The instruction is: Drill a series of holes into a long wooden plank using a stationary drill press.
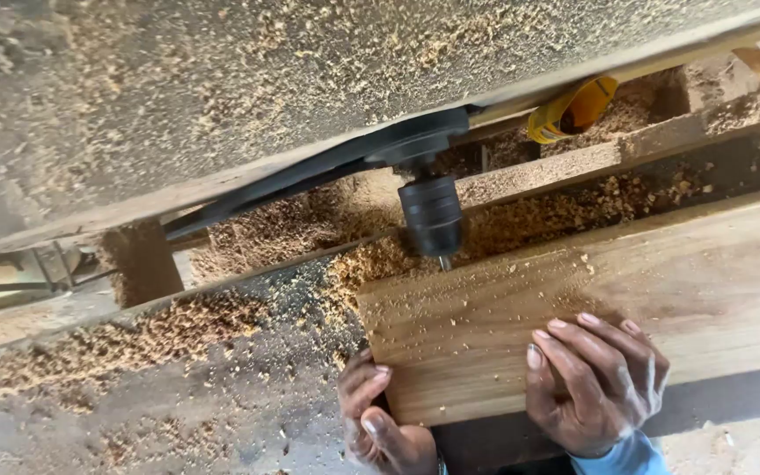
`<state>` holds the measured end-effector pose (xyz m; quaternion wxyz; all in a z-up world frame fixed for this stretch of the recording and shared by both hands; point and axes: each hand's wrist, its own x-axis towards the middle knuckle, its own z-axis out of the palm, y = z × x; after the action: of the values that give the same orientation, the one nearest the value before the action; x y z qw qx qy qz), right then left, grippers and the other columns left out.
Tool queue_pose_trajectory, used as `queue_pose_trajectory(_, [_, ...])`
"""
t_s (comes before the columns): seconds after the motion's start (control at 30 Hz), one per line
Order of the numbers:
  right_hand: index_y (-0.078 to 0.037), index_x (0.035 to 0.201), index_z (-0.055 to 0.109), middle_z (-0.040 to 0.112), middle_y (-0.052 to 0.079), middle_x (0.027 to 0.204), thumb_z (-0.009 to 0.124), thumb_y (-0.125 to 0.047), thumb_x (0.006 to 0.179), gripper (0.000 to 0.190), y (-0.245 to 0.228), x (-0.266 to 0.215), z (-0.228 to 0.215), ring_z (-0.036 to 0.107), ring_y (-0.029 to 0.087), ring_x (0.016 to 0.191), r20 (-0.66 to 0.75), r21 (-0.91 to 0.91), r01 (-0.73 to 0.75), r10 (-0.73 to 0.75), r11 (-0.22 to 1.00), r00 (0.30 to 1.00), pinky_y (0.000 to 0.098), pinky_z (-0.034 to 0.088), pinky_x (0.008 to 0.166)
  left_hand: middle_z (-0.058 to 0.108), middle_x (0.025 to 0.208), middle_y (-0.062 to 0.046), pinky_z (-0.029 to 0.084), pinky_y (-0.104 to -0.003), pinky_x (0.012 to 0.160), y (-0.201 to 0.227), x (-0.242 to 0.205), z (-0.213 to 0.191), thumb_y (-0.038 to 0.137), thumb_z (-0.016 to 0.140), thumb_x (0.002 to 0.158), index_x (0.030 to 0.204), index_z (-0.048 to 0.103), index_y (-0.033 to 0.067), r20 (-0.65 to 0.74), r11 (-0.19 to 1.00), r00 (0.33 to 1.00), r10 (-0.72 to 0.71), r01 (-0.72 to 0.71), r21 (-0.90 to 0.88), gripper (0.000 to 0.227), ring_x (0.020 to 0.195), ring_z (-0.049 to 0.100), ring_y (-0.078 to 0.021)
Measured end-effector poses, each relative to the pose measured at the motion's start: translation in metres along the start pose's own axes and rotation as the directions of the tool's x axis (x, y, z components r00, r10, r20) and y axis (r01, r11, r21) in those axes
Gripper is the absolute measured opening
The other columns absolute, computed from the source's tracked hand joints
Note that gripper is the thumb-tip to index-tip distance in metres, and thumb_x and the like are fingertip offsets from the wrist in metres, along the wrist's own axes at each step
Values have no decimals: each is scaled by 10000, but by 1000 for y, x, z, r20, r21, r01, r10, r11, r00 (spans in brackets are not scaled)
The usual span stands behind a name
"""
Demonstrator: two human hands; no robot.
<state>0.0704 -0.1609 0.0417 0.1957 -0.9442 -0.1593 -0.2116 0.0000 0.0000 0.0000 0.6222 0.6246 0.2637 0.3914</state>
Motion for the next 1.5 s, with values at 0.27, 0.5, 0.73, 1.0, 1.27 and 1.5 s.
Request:
queue_pose_trajectory(0.27, [-189,961,740,723,-27,1075,750,-202,924,41,2,2,-1,644,220,1127,61,5,-6,6,1000,998,458,401,1137,663,949,-131,571,-505,1049,-29,-10,-20,401,391,1153,1093,660,87,49,991,996,69,-74,111,418,1124,673,-321])
queue_pose_trajectory(0.5, [-200,939,745,736,-32,1043,774,-203,881,65,-5,7,-3,662,227,1098,94,1,-89,88,996,992,471,416,1126,632,965,-123,588,-515,1057,-35,-9,-37,455,288,1152,1101,616,117,188,974,982,-2,-41,225,474,1158,662,-336])
queue_pose_trajectory(0.73, [-217,946,747,727,-53,1044,750,-246,894,60,-7,8,-2,654,219,1103,85,14,-136,134,991,987,474,421,1134,626,951,-133,569,-495,1027,-37,-2,-23,480,277,1143,1097,596,93,126,969,988,92,-118,218,503,1090,664,-329])
queue_pose_trajectory(1.0, [-234,946,747,719,-69,1029,735,-289,906,69,-9,12,0,652,208,1083,71,16,-136,134,991,988,471,431,1115,623,942,-115,563,-496,1032,-42,-1,-29,490,255,1150,1109,586,93,187,964,979,77,-121,236,518,1092,663,-322])
queue_pose_trajectory(1.27, [-207,943,755,736,-37,1051,743,-239,925,39,-4,12,4,662,213,1103,34,1,-42,42,999,999,449,422,1121,666,1073,-159,591,-507,1022,-33,10,-32,377,348,1151,1136,613,64,245,992,969,37,-66,108,410,1123,661,-317])
queue_pose_trajectory(1.5, [-189,953,777,739,-10,1076,758,-226,916,55,-10,20,-2,669,229,1084,-37,-14,20,-20,1000,999,450,433,1097,719,1048,-179,528,-373,1019,1,19,9,232,443,1134,1025,695,-28,-22,990,999,35,-31,140,378,1109,687,-267])
